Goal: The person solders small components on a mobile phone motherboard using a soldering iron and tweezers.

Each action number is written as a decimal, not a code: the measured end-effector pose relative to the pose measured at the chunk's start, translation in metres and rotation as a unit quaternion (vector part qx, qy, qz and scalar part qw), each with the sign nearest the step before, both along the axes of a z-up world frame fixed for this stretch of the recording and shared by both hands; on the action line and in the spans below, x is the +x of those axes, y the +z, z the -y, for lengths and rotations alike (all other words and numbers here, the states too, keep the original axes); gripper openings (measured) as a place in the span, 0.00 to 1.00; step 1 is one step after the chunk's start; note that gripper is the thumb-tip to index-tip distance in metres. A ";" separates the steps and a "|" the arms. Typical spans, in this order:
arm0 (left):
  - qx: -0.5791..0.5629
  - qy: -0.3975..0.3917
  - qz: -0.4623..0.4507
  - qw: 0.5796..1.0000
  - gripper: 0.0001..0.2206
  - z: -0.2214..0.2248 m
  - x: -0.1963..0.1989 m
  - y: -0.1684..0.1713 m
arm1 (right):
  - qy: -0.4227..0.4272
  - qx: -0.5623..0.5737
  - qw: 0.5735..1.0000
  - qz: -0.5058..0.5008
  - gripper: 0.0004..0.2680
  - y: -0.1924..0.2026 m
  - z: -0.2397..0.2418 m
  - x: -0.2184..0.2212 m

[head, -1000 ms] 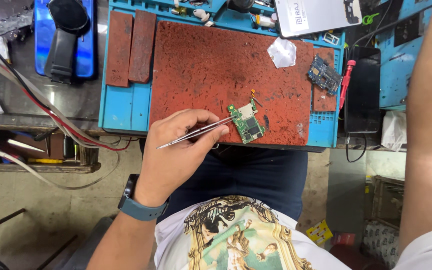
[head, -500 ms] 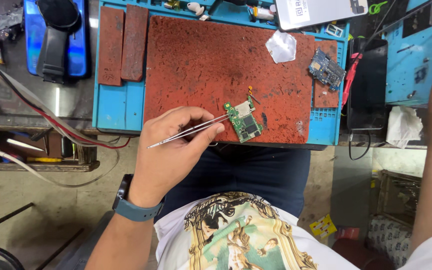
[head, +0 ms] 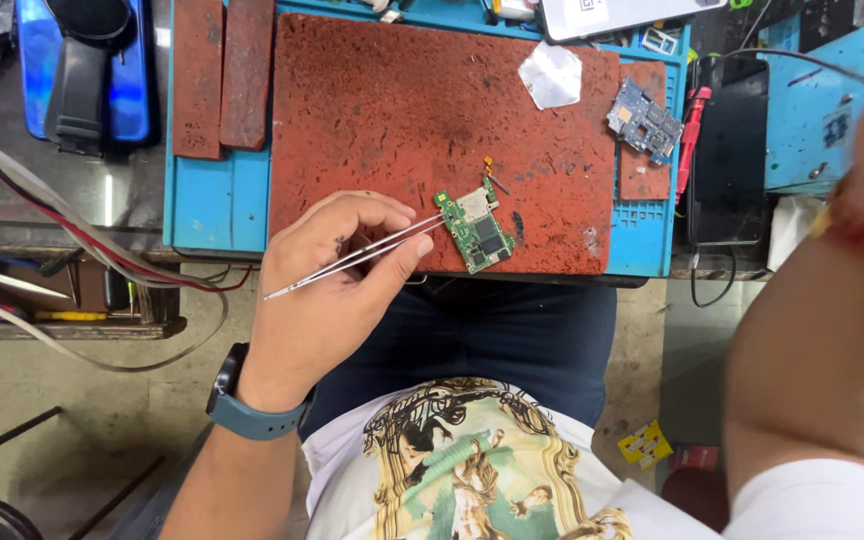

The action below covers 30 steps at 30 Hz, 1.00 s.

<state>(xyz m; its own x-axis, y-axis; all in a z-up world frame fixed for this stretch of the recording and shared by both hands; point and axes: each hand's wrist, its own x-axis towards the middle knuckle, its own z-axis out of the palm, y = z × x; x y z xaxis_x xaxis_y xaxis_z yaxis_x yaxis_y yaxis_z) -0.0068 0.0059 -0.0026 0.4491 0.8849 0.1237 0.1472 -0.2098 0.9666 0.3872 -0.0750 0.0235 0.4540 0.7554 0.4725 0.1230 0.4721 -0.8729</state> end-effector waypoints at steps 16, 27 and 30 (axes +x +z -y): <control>0.039 -0.079 -0.087 0.992 0.09 -0.010 -0.002 0.012 | 0.198 -0.045 0.973 -0.114 0.11 -0.067 0.059 -0.137; -0.014 -0.126 -0.101 0.987 0.09 -0.015 -0.006 0.015 | 0.146 -0.098 0.984 -0.002 0.08 -0.054 0.049 -0.148; -0.027 -0.131 -0.089 0.987 0.09 -0.016 -0.008 0.015 | 0.140 -0.108 0.984 0.020 0.07 -0.053 0.051 -0.145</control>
